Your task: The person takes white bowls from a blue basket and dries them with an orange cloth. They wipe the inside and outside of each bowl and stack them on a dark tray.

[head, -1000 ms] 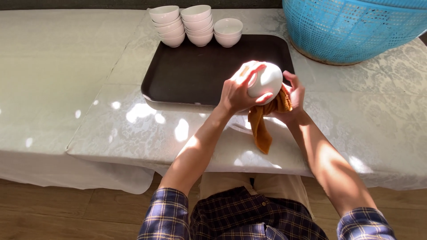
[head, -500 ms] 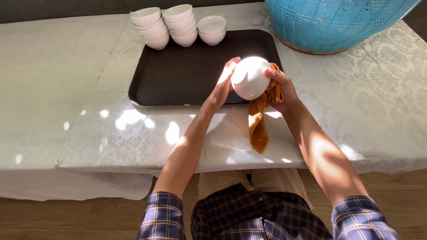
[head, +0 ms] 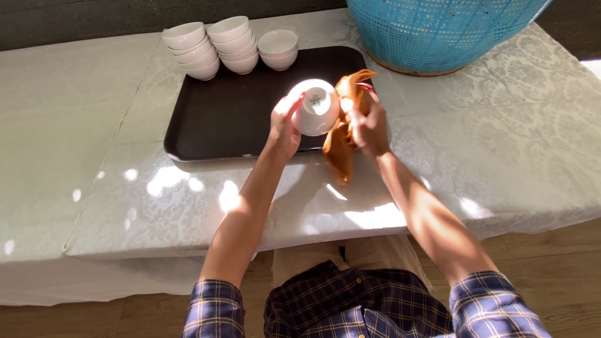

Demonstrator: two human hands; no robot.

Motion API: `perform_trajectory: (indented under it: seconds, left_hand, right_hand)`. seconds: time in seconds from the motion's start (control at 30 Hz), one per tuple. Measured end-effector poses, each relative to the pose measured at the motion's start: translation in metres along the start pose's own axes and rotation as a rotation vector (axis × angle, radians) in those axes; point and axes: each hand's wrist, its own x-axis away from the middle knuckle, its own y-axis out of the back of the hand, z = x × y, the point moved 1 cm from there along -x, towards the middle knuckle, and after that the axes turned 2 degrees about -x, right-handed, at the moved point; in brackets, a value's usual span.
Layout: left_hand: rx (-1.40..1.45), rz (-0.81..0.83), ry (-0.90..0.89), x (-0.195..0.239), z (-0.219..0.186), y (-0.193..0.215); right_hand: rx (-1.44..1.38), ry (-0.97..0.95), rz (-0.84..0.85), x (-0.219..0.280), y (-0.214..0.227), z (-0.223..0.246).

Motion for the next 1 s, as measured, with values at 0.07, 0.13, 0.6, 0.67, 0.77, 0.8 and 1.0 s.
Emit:
perform_trajectory:
  seconds: [0.07,0.13,0.6,0.67,0.77,0.8,1.0]
  left_hand:
    - [0.037,-0.004,-0.032,0.0,0.0,0.0]
    - [0.072,-0.01,-0.064,0.003,-0.004,-0.002]
    - [-0.285,0.013,-0.214,0.042,-0.034,-0.034]
    - [-0.276,-0.016,-0.231,0.046,-0.035,-0.036]
    - [-0.255,-0.026,-0.274,0.045,-0.041,-0.033]
    - [-0.239,-0.006,-0.302,0.044,-0.042,-0.032]
    - [-0.252,0.048,-0.293,0.051,-0.044,-0.04]
  right_hand:
    - [0.145,0.307,0.043,0.01,-0.003,0.011]
    - [0.29,0.613,0.089,0.018,-0.008,0.016]
    - [0.622,0.753,0.143,0.011,-0.01,-0.012]
    - [0.623,0.731,0.165,0.011,-0.014,-0.011]
    - [0.596,0.702,0.203,0.016,-0.018,-0.009]
    - [0.571,0.699,0.217,0.018,-0.019,-0.008]
    - [0.612,0.732,0.199,0.023,-0.014,0.007]
